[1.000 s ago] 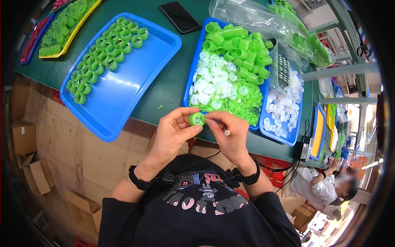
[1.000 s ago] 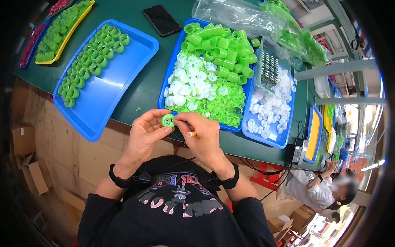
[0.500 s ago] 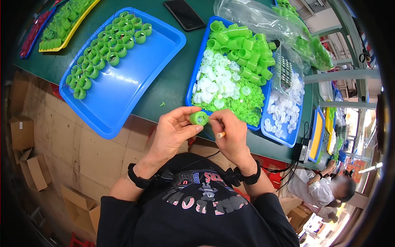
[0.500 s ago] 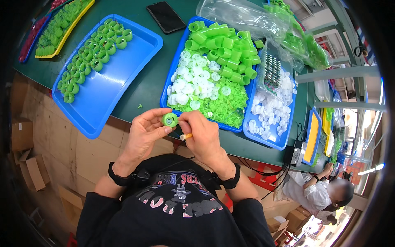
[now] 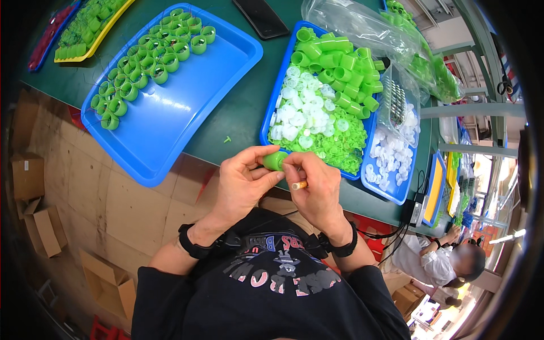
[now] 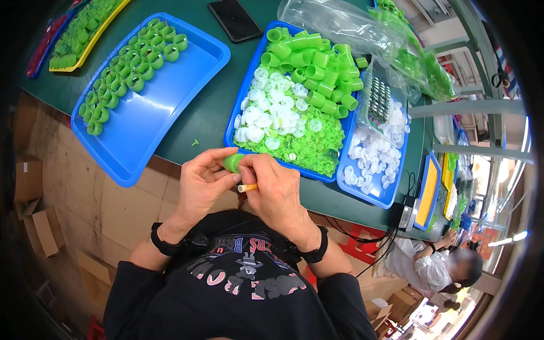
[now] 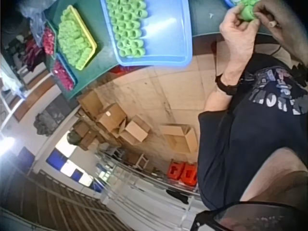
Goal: Assembling small green and white plastic components at a workbench.
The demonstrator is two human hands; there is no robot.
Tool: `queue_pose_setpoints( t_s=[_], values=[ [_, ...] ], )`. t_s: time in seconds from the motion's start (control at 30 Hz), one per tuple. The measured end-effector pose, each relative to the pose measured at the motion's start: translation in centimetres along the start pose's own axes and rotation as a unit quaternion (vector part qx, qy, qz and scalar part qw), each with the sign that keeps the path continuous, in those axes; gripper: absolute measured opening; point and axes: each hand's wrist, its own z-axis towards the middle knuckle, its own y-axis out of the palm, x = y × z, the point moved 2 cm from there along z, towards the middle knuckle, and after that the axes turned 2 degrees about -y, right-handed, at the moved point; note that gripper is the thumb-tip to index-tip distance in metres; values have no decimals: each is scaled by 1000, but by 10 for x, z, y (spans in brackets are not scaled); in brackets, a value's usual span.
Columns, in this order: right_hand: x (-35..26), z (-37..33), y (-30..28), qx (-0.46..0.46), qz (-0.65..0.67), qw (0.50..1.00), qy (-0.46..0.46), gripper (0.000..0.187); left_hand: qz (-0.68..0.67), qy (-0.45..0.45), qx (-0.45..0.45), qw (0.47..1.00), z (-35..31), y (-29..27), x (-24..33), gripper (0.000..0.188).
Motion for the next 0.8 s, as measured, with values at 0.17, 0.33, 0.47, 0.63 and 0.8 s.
queue_pose_setpoints(
  t_s=[0.17, 0.33, 0.47, 0.63, 0.8],
  values=[
    [0, 0, -1, -25, -8, 999, -19, 12, 6, -5, 4, 1000, -1, -1, -1, 40],
    [0, 2, -4, -25, 15, 999, -11, 13, 30, 11, 6, 999, -1, -1, 1, 39],
    [4, 1, -1, -28, -8, 999, -28, 13, 36, 6, -6, 999, -1, -3, 0, 40],
    [3, 2, -4, -43, 17, 999, 1, 13, 29, -9, -12, 999, 0, -2, 2, 41],
    [5, 2, -4, -63, 8, 998, -6, 15, 28, -25, -13, 999, -1, -2, 1, 42]
  ],
)
